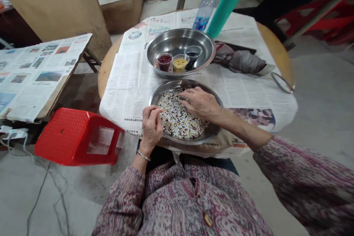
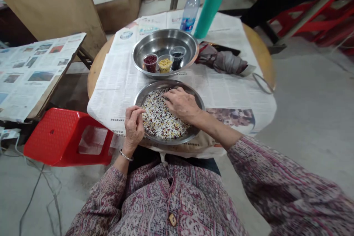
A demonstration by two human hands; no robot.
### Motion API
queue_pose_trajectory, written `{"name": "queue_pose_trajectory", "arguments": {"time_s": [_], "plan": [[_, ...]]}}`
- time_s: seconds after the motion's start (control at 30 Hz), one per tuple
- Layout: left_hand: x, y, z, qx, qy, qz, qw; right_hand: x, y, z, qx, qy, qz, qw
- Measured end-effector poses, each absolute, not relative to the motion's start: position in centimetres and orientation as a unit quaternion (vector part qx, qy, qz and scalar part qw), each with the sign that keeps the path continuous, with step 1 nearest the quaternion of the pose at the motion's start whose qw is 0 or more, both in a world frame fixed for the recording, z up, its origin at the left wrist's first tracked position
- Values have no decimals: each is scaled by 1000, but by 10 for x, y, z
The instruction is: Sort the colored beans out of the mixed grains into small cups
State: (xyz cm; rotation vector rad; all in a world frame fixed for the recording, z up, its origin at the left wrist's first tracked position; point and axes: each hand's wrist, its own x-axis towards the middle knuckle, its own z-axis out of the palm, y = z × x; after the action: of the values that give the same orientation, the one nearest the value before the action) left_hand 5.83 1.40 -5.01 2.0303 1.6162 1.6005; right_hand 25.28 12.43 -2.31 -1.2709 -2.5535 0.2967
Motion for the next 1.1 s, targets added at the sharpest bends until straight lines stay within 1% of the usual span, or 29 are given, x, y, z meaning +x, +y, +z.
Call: {"name": "queue_pose_trajectory", "arguments": {"time_s": [0.07,0.13,0.27,0.4,0.5,0.6,0.67,0.73,0.83,0.93,1.03,1.1], "plan": [[58,14,-50,665,532,522,47,244,122,-24,-445,-880,88,142],[59,14,-50,663,534,522,48,233,116,-25,-414,-894,96,144],[59,14,-50,662,532,525,50,218,110,-23,-347,-916,173,105],[59,14,-52,663,528,528,48,231,110,-19,-352,-907,217,76],[59,14,-53,666,528,526,47,249,99,-17,-309,-909,263,93],[59,14,-52,664,531,524,48,254,78,-18,-227,-919,301,118],[59,14,-51,662,532,525,47,246,66,-20,-177,-933,286,127],[59,14,-51,663,532,525,46,236,61,-23,-154,-951,237,123],[59,14,-50,663,531,525,48,231,72,-24,-191,-967,138,99],[59,13,-50,663,526,530,51,242,97,-23,-307,-944,60,100],[59,13,-50,663,524,532,53,256,119,-23,-424,-896,39,130],[59,14,-50,662,526,531,55,258,126,-24,-461,-874,54,145]]}}
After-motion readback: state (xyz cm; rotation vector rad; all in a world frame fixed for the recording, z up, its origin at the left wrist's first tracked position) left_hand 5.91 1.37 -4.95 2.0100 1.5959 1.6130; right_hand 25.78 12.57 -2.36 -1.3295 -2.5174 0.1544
